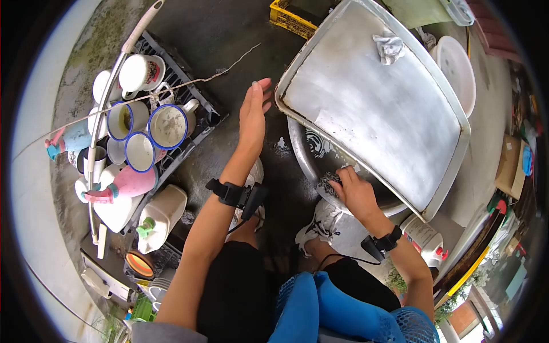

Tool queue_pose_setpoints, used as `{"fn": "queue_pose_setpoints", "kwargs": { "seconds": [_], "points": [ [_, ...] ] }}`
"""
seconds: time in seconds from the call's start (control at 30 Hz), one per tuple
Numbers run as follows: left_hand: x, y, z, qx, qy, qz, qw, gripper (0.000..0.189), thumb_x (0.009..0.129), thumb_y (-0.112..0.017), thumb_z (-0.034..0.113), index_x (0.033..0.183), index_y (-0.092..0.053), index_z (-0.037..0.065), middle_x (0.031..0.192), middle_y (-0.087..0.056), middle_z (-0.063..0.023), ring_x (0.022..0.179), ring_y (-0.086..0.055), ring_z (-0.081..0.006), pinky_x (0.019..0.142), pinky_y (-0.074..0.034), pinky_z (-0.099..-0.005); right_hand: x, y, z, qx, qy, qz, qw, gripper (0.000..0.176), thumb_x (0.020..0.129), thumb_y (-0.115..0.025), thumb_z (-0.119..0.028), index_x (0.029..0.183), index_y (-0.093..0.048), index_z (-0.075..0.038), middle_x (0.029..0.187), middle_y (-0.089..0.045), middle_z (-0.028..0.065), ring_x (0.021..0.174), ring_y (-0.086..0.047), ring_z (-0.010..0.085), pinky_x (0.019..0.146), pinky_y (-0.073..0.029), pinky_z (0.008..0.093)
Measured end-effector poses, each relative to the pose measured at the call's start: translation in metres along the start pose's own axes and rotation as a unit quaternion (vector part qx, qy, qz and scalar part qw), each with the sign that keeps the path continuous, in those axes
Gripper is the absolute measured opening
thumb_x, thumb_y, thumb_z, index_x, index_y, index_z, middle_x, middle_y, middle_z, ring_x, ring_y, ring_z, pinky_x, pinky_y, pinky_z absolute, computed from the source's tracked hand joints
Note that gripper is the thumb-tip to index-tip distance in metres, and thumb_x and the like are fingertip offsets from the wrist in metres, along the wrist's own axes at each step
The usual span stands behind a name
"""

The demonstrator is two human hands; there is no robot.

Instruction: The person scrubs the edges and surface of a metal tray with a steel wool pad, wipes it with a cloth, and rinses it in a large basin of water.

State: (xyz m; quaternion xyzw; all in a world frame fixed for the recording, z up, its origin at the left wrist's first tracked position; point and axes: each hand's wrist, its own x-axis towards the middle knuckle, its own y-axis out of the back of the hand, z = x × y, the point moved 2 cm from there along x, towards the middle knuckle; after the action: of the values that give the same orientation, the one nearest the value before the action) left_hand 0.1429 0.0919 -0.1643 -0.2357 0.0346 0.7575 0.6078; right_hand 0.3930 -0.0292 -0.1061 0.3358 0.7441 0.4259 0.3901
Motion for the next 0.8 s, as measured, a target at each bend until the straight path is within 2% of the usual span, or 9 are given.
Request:
{"fn": "queue_pose_setpoints", "kwargs": {
  "seconds": [0.07, 0.17, 0.2, 0.3, 0.33, 0.43, 0.6, 0.7, 0.8],
  "points": [
    [-0.002, 0.002, 0.001, 0.005, 0.002, 0.0, 1.0, 0.057, 0.105, -0.037, 0.047, 0.134, -0.053, 0.0, 0.138, -0.053, -0.0149, 0.125, -0.051, -0.0265, 0.106, -0.04, -0.0379, 0.002, -0.019, 0.018, 0.047, -0.24, -0.05, 0.968, 0.034, 0.096, -0.06, -0.034, 0.107, -0.057, -0.002, 0.104, -0.064, 0.0197, 0.086, -0.067, 0.0395, 0.07, -0.055, 0.0466],
    [-0.007, 0.004, 0.003, 0.021, 0.003, -0.013, 1.0, 0.051, 0.105, -0.041, 0.042, 0.133, -0.054, 0.002, 0.136, -0.054, -0.0126, 0.123, -0.052, -0.0227, 0.105, -0.041, -0.0366, 0.01, -0.064, 0.057, -0.005, -0.279, -0.082, 0.957, 0.043, 0.098, -0.054, -0.036, 0.116, -0.058, 0.003, 0.113, -0.064, 0.0264, 0.096, -0.064, 0.0418, 0.08, -0.053, 0.0485],
    [-0.008, 0.004, 0.005, 0.03, 0.008, -0.01, 0.999, 0.049, 0.105, -0.043, 0.041, 0.134, -0.053, 0.003, 0.137, -0.053, -0.0123, 0.124, -0.052, -0.0225, 0.106, -0.04, -0.0365, 0.014, -0.071, 0.061, 0.013, -0.306, -0.112, 0.945, 0.052, 0.098, -0.054, -0.037, 0.128, -0.053, 0.006, 0.12, -0.06, 0.0289, 0.107, -0.06, 0.0442, 0.096, -0.047, 0.0501],
    [-0.007, 0.006, 0.009, 0.05, 0.002, -0.007, 0.999, 0.046, 0.103, -0.048, 0.037, 0.134, -0.053, 0.004, 0.138, -0.053, -0.0114, 0.125, -0.051, -0.0211, 0.107, -0.04, -0.0361, 0.023, -0.085, 0.064, 0.029, -0.33, -0.172, 0.928, 0.055, 0.098, -0.052, -0.038, 0.134, -0.051, 0.005, 0.128, -0.055, 0.0315, 0.118, -0.054, 0.045, 0.105, -0.04, 0.0495],
    [-0.007, 0.006, 0.009, 0.06, -0.006, -0.006, 0.998, 0.044, 0.103, -0.05, 0.035, 0.134, -0.054, 0.004, 0.137, -0.053, -0.0108, 0.124, -0.052, -0.0198, 0.107, -0.04, -0.0357, 0.023, -0.084, 0.06, 0.027, -0.308, -0.108, 0.945, 0.058, 0.099, -0.049, -0.041, 0.136, -0.049, 0.004, 0.134, -0.05, 0.0332, 0.122, -0.051, 0.0461, 0.107, -0.039, 0.048],
    [-0.011, 0.004, 0.013, 0.073, -0.044, -0.005, 0.996, 0.04, 0.102, -0.054, 0.028, 0.133, -0.054, 0.003, 0.135, -0.055, -0.0097, 0.123, -0.051, -0.0171, 0.105, -0.04, -0.0332, 0.024, -0.075, 0.051, 0.187, -0.331, -0.039, 0.924, 0.058, 0.1, -0.048, -0.042, 0.136, -0.048, 0.004, 0.136, -0.048, 0.0338, 0.124, -0.049, 0.0469, 0.106, -0.038, 0.0472],
    [-0.023, -0.003, 0.028, 0.097, -0.098, -0.01, 0.99, 0.03, 0.098, -0.058, 0.013, 0.125, -0.058, 0.002, 0.122, -0.058, -0.0071, 0.113, -0.056, -0.0149, 0.096, -0.045, -0.0285, 0.026, -0.028, 0.009, 0.276, -0.231, 0.083, 0.929, 0.049, 0.099, -0.055, -0.038, 0.121, -0.057, 0.005, 0.105, -0.065, 0.0317, 0.103, -0.061, 0.0476, 0.09, -0.048, 0.0467],
    [-0.033, -0.01, 0.04, 0.116, -0.095, -0.044, 0.988, 0.026, 0.097, -0.057, 0.011, 0.122, -0.06, 0.001, 0.117, -0.058, -0.0061, 0.111, -0.056, -0.0146, 0.094, -0.046, -0.0285, 0.033, 0.002, -0.007, 0.303, -0.231, 0.004, 0.925, 0.045, 0.098, -0.057, -0.035, 0.118, -0.058, 0.005, 0.105, -0.065, 0.0307, 0.101, -0.062, 0.0454, 0.087, -0.049, 0.0469],
    [-0.042, -0.013, 0.046, 0.119, -0.09, -0.073, 0.986, 0.026, 0.097, -0.058, 0.012, 0.121, -0.06, 0.001, 0.117, -0.057, -0.0055, 0.11, -0.056, -0.0144, 0.093, -0.046, -0.0285, 0.031, 0.01, -0.014, 0.331, -0.207, 0.031, 0.92, 0.038, 0.096, -0.061, -0.031, 0.114, -0.058, 0.003, 0.102, -0.065, 0.0254, 0.09, -0.063, 0.04, 0.078, -0.049, 0.043]
  ]
}}
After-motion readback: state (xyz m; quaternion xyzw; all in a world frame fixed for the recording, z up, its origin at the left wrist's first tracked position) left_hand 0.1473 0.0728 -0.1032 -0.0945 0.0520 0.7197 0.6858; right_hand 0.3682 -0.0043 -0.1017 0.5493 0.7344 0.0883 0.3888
